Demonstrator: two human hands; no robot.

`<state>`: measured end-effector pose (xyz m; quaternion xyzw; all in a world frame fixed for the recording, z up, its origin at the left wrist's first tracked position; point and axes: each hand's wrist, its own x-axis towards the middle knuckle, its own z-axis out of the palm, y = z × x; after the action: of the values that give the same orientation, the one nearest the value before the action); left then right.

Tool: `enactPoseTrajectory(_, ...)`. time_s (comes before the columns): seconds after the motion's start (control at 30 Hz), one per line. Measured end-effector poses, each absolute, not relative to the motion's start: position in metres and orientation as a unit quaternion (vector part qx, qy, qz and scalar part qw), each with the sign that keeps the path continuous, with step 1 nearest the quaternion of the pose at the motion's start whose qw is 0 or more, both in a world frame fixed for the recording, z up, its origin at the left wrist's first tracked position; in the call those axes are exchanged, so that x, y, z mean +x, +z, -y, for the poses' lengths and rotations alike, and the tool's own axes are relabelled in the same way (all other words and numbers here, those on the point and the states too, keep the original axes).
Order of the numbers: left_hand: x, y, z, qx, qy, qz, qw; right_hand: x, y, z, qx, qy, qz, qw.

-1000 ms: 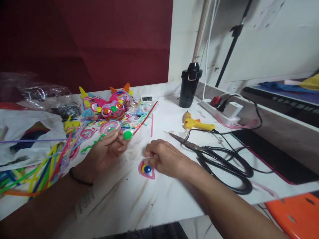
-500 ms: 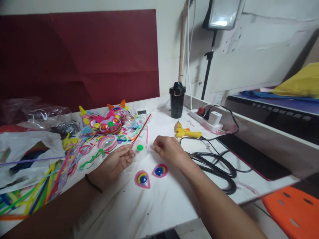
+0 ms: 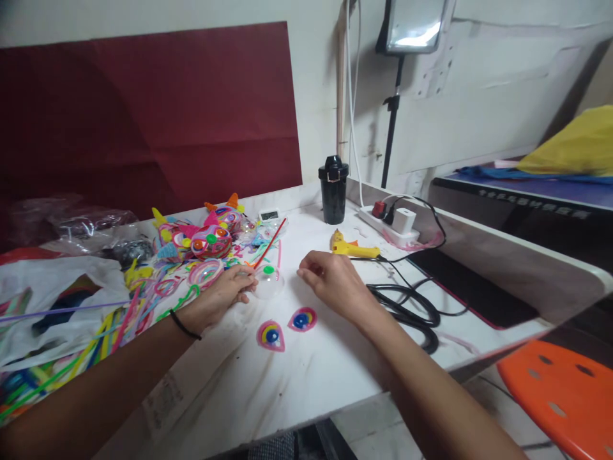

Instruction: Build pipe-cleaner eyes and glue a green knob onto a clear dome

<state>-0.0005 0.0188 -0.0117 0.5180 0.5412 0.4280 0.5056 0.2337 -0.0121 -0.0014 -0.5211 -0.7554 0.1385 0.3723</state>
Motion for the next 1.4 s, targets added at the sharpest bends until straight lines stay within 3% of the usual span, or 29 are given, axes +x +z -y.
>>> enactPoseTrajectory(0.23,-0.013,-0.009,-0.009,0.617,0.389,-0.557,0.397,0.295,-0.006,0.062,-0.550,0.050,0.758,0.347)
enactPoseTrajectory(0.4,-0.019,-0.015,0.013,0.688,0.385,-0.521,0.326,0.323,-0.027,0.078,-0.562,0.015,0.783,0.266)
enactPoseTrajectory(0.5,-0.022,-0.025,0.024,0.796,0.318,-0.447,0.255,0.328,-0.035,0.080,-0.574,0.010,0.791,0.212)
enactPoseTrajectory(0.67,-0.024,-0.043,0.028,0.867,0.260,-0.359,0.226,0.331,-0.036,0.071,-0.579,0.002,0.803,0.143)
enactPoseTrajectory(1.0,-0.035,-0.081,0.024,0.889,0.300,-0.326,0.118,0.319,-0.011,0.069,-0.607,-0.042,0.787,0.098)
enactPoseTrajectory(1.17,-0.034,-0.080,0.024,0.902,0.303,-0.301,0.066,0.312,0.005,0.031,-0.616,-0.065,0.778,0.109)
enactPoseTrajectory(1.4,-0.035,-0.077,0.021,0.914,0.311,-0.259,-0.034,0.311,-0.003,-0.059,-0.626,-0.054,0.776,0.061)
